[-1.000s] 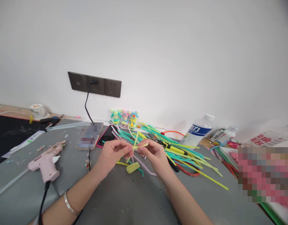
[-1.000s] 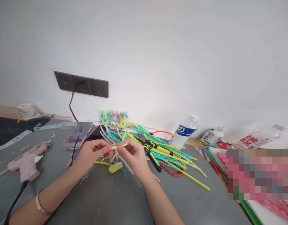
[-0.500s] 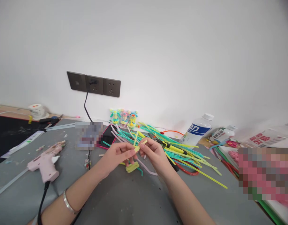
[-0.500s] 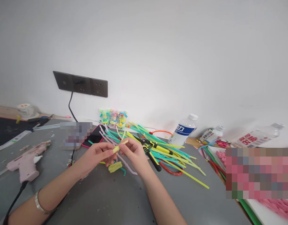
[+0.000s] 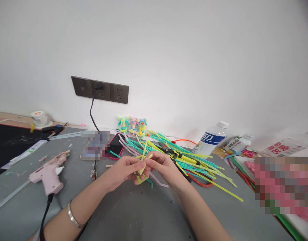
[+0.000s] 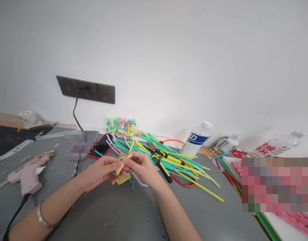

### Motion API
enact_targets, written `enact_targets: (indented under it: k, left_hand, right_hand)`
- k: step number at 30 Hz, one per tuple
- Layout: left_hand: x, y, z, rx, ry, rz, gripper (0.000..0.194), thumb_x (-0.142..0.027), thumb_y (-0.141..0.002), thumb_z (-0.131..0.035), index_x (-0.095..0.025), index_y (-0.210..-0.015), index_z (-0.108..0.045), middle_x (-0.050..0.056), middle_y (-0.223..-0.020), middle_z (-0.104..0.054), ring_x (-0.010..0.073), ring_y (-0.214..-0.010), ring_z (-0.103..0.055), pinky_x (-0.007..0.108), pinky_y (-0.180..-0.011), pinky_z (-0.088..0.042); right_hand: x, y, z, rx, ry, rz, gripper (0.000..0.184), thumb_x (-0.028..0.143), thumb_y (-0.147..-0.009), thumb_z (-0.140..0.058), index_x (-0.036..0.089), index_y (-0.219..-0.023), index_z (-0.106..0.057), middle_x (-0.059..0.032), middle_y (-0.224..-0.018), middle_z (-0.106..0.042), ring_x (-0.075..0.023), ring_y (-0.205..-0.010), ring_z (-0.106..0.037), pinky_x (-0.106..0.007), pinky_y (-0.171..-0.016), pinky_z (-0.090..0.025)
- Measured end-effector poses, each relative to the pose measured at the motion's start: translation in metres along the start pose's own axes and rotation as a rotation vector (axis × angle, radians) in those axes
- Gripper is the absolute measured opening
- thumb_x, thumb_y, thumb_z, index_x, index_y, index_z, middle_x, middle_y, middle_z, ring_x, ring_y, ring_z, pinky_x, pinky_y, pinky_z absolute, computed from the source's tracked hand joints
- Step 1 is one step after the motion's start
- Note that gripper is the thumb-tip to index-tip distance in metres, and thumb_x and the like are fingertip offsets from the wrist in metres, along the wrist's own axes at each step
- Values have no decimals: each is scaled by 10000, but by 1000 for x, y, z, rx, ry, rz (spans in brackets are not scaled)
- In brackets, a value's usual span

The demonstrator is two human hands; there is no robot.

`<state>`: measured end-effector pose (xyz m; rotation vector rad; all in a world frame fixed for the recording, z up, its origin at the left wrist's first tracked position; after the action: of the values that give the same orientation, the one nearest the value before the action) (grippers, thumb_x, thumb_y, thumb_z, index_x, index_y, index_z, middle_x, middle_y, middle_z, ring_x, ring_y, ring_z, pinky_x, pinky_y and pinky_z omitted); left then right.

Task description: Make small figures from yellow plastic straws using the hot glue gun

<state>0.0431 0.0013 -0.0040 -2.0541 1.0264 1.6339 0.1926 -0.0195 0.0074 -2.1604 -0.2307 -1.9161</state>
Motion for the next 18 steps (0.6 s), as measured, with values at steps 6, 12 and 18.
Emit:
enact_targets:
  k: [6,12,18]
  left_hand:
    - [1,-6,6,-129,-158,-89,301,-439,-759,-764,-149,-837,-750,15,-724,-620,107,-605,-520,217,-544,-455]
    - [1,-6,6,-135,-205,-92,265,-390,-737,-775,-137,-748,-696,3,-698,-615,96,-576,-497,213,-536,-429]
    - [-3,-3,6,-163,-47,-98,310,-444,-760,-764,-170,-741,-620,-6,-687,-622,120,-655,-601,192,-533,-408]
  right_hand:
    - [-4,-2,6,-90,42,27,404,500,-770,-772,188,-667,-536,52,-589,-495,-99,-551,-412,-237,-548,-316]
    - [-7,-4,4,-89,60,7,441,524,-736,-786,192,-655,-508,48,-603,-490,-99,-555,-381,-236,-534,-295]
    - [-4,-3,6,-139,44,82,364,510,-798,-743,197,-713,-575,20,-685,-534,-120,-605,-465,-252,-588,-403]
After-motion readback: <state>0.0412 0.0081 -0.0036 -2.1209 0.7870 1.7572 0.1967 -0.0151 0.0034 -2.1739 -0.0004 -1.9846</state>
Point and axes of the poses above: each hand's wrist, its own y-axis away from the middle knuckle, its own z-axis out of the back of the hand, x = y × z, the point moved 3 cm from there along -y, towards the middle knuckle
